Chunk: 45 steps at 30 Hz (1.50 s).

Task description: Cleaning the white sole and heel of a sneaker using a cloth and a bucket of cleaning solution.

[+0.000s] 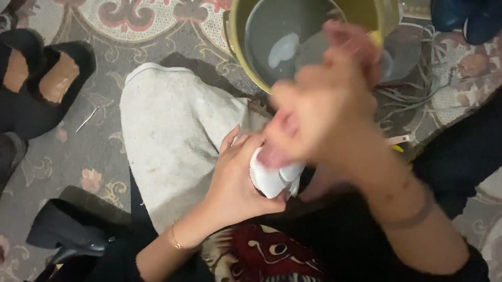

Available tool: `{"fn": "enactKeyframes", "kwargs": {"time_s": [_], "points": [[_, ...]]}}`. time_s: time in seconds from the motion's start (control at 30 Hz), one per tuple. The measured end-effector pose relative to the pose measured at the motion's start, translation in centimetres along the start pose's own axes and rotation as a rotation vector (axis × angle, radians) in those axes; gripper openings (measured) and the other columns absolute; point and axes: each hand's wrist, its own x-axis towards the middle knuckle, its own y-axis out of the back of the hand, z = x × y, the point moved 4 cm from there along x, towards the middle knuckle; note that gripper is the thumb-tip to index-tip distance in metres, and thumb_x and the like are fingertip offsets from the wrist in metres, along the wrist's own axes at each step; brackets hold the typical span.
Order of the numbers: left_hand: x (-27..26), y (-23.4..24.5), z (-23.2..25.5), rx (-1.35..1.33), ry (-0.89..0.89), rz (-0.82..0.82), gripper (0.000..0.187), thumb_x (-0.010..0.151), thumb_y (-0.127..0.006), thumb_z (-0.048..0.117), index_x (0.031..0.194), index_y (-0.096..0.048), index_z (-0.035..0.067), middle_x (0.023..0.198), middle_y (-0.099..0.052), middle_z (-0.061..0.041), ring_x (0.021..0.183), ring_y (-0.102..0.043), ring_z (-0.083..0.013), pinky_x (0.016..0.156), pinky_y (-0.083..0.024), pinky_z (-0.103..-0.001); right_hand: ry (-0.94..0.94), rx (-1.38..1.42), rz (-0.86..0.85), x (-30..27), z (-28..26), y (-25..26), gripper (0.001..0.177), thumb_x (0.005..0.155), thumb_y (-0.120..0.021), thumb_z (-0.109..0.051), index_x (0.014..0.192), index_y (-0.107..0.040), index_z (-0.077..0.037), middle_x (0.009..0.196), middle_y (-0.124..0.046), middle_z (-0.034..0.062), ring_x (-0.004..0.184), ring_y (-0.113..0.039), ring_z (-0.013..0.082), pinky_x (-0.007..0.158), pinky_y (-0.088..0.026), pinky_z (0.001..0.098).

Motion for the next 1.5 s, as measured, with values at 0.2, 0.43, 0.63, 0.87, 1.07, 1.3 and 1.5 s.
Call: {"fn": "enactKeyframes", "kwargs": {"time_s": [0.2, 0.43, 0.63, 0.87, 1.07, 1.3, 1.5], "points": [[0.1, 0.3, -0.7, -0.081, -0.064, -0.004, 0.094, 0.042, -0.087, 0.036, 0.125, -0.055, 0.008, 0.114, -0.067, -0.006, 0.113, -0.065, -0.0294, 0.123, -0.02, -0.051, 0.097, -0.082, -0.008, -0.2, -0.8, -0.8, 0.027, 0.075, -0.059, -0.05, 0.074, -0.07, -0.025, 0.065, -0.06, 0.0081, 0.099, -0.07, 0.0546, 0.06, -0.033, 0.0567], [0.2, 0.7, -0.4, -0.094, -0.076, 0.029, 0.076, 0.056, -0.083, 0.045, 0.12, -0.059, 0.011, 0.111, -0.068, -0.004, 0.113, -0.067, -0.0253, 0.122, -0.023, -0.051, 0.242, 0.159, 0.326, 0.6, -2.4, 0.8, 0.01, 0.076, -0.056, -0.015, 0.066, -0.055, -0.012, 0.059, -0.034, 0.0035, 0.07, -0.044, 0.0374, 0.089, -0.034, 0.0507], [0.5, 1.1, -0.2, -0.084, -0.1, 0.033, 0.068, 0.058, -0.08, 0.046, 0.114, -0.058, 0.014, 0.115, -0.066, -0.003, 0.112, -0.067, -0.0249, 0.123, -0.023, -0.053, 0.218, 0.171, 0.381, -0.2, -3.3, 0.4, 0.011, 0.07, -0.054, -0.012, 0.062, -0.048, -0.011, 0.057, -0.038, 0.0049, 0.058, -0.031, 0.0243, 0.091, -0.034, 0.0552], [0.2, 1.0, 0.3, -0.094, 0.015, 0.027, 0.087, 0.05, -0.085, 0.033, 0.129, -0.055, 0.014, 0.124, -0.069, 0.004, 0.113, -0.07, -0.0182, 0.124, -0.022, -0.05, -0.036, 0.103, 0.408, -1.5, 1.1, -0.9, 0.017, 0.06, -0.056, -0.009, 0.058, -0.04, -0.013, 0.055, -0.037, 0.0023, 0.054, -0.029, 0.0234, 0.095, -0.041, 0.0442], [-0.3, 0.4, -0.6, -0.068, -0.074, 0.057, 0.089, 0.048, -0.086, 0.037, 0.126, -0.054, 0.01, 0.121, -0.069, -0.004, 0.112, -0.069, -0.0234, 0.122, -0.024, -0.052, -0.1, 0.323, 0.437, -1.8, -0.1, -2.3, 0.01, 0.063, -0.054, -0.01, 0.053, -0.053, -0.012, 0.047, -0.04, 0.0004, 0.068, -0.037, 0.0226, 0.101, -0.035, 0.0466], [-1.0, 0.0, -0.4, -0.112, -0.111, 0.097, 0.08, 0.052, -0.086, 0.036, 0.123, -0.057, 0.013, 0.115, -0.069, 0.002, 0.108, -0.068, -0.0208, 0.122, -0.027, -0.049, -0.034, 0.322, 0.401, -2.5, -2.7, -1.1, 0.026, 0.074, -0.06, -0.013, 0.061, -0.037, -0.015, 0.057, -0.024, -0.0004, 0.055, -0.029, 0.0208, 0.07, -0.024, 0.0417], [0.0, 1.8, 0.9, -0.254, -0.033, 0.132, 0.084, 0.044, -0.088, 0.018, 0.124, -0.065, 0.007, 0.115, -0.077, -0.01, 0.108, -0.073, -0.0331, 0.113, -0.028, -0.056, -0.145, 0.279, 0.468, -3.8, 1.4, -3.4, 0.026, 0.064, -0.067, -0.014, 0.059, -0.041, -0.02, 0.047, -0.037, -0.0076, 0.05, -0.048, 0.0241, 0.072, -0.035, 0.037]]}}
